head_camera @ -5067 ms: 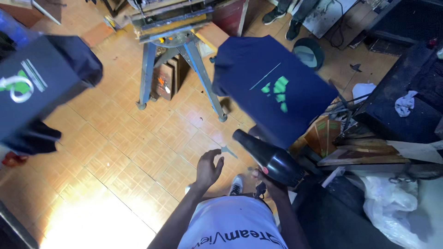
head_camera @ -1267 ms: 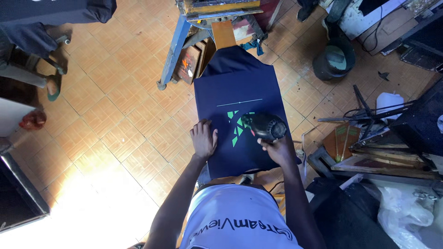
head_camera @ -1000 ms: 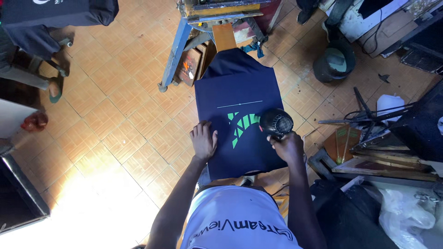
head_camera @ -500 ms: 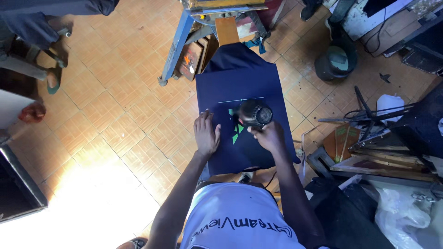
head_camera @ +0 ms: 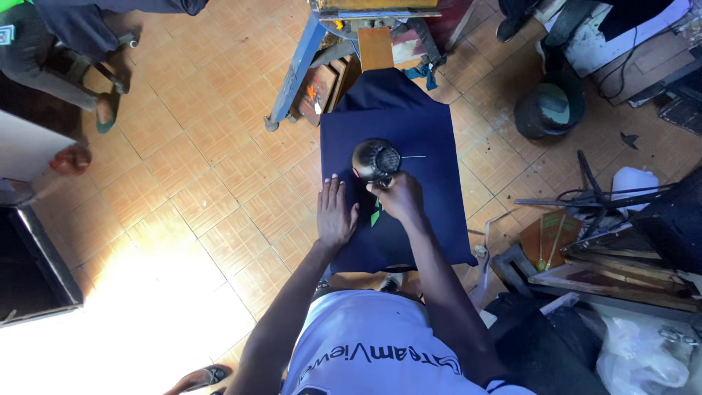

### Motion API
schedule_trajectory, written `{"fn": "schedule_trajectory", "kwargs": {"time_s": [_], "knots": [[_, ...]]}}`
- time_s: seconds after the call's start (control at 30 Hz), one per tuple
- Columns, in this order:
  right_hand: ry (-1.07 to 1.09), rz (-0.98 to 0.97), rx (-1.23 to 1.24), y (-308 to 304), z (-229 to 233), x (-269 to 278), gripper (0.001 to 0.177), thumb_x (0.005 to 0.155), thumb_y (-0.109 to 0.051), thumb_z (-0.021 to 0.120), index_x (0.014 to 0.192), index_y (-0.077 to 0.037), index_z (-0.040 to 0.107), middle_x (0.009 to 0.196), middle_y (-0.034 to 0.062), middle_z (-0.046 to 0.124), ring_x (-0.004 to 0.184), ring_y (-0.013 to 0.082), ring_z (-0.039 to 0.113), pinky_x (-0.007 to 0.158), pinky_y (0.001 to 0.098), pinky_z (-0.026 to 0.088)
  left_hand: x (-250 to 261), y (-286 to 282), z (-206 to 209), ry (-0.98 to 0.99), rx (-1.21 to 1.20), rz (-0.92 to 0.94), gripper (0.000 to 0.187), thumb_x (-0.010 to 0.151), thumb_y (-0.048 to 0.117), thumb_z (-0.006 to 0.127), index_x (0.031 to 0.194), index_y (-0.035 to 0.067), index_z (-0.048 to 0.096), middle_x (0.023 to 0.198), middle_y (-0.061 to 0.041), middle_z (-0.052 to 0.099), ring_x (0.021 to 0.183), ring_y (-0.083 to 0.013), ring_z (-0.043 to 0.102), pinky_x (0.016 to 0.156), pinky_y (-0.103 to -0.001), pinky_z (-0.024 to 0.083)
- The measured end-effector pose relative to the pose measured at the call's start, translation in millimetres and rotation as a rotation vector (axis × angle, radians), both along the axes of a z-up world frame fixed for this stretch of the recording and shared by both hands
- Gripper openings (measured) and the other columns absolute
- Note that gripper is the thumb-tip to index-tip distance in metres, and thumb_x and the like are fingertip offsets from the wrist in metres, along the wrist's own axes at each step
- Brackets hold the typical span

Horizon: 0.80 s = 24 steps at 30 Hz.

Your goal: The person uses a handheld heat gun to apply heat to a green graphic on a dark blue t-shirt laid on a workbench. They repeatedly move the heat gun over the design and occasionally adjust the shirt with their other hand.

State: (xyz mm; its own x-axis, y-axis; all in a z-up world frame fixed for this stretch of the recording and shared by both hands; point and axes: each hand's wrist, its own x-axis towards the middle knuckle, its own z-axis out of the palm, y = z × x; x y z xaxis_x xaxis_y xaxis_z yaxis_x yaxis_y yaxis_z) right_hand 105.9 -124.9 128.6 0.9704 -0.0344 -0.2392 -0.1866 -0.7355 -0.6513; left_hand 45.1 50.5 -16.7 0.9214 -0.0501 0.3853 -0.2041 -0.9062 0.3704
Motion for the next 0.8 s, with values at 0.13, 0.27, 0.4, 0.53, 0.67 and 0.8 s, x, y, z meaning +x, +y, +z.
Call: {"fn": "schedule_trajectory", "kwargs": {"time_s": [0.13, 0.27, 0.4, 0.53, 0.67, 0.8], "knots": [[0.033, 0.004, 0.030, -17, -9, -1, 0.032, 0.080, -0.038, 0.075, 0.075, -0.006, 0.073, 0.058, 0.0071, 0.069, 0.070, 0.0270, 0.075, 0.068, 0.0384, 0.055, 0, 0, -5, -0.010, 0.037, -0.011, 0.062, 0.097, 0.045, 0.057, 0.143, 0.003, 0.053, 0.155, -0.023, 0.048, 0.147, -0.0388, 0.044, 0.120, -0.051, 0.032], [0.005, -0.076, -0.114, -56, -11, -6, 0.031, 0.081, -0.038, 0.078, 0.074, -0.008, 0.076, 0.060, 0.0108, 0.070, 0.080, 0.0339, 0.075, 0.071, 0.0449, 0.056, 1, 0, -7, -0.037, 0.045, 0.001, 0.061, 0.098, 0.045, 0.055, 0.143, 0.003, 0.054, 0.155, -0.022, 0.048, 0.146, -0.0382, 0.045, 0.120, -0.051, 0.032], [0.033, -0.211, -0.110, -120, -42, -6, 0.032, 0.083, -0.046, 0.079, 0.082, -0.015, 0.074, 0.056, -0.0008, 0.068, 0.075, 0.0225, 0.076, 0.075, 0.0379, 0.056, -2, 2, -6, -0.033, 0.030, 0.016, 0.060, 0.099, 0.046, 0.053, 0.143, 0.005, 0.054, 0.155, -0.020, 0.049, 0.147, -0.0365, 0.044, 0.121, -0.051, 0.033], [0.000, -0.255, -0.114, -145, -48, -12, 0.029, 0.083, -0.045, 0.082, 0.076, -0.019, 0.073, 0.054, -0.0018, 0.067, 0.069, 0.0193, 0.075, 0.072, 0.0359, 0.055, 2, 1, -6, -0.052, -0.027, -0.020, 0.058, 0.102, 0.045, 0.049, 0.142, 0.004, 0.053, 0.154, -0.020, 0.049, 0.145, -0.0387, 0.045, 0.120, -0.052, 0.033], [-0.013, -0.131, -0.078, -122, -37, -30, 0.035, 0.085, -0.044, 0.080, 0.072, -0.011, 0.075, 0.056, 0.0010, 0.069, 0.070, 0.0273, 0.075, 0.071, 0.0408, 0.055, 1, 0, -8, -0.075, -0.025, 0.006, 0.057, 0.101, 0.045, 0.051, 0.141, 0.005, 0.054, 0.153, -0.018, 0.050, 0.144, -0.0375, 0.047, 0.119, -0.052, 0.034], [-0.035, 0.017, -0.005, -78, -10, -49, 0.027, 0.085, -0.034, 0.079, 0.070, -0.012, 0.076, 0.058, 0.0058, 0.070, 0.074, 0.0330, 0.074, 0.070, 0.0389, 0.054, -12, -2, -5, -0.097, -0.022, 0.068, 0.056, 0.102, 0.045, 0.051, 0.141, 0.005, 0.054, 0.151, -0.018, 0.051, 0.143, -0.0372, 0.047, 0.119, -0.052, 0.034]]}}
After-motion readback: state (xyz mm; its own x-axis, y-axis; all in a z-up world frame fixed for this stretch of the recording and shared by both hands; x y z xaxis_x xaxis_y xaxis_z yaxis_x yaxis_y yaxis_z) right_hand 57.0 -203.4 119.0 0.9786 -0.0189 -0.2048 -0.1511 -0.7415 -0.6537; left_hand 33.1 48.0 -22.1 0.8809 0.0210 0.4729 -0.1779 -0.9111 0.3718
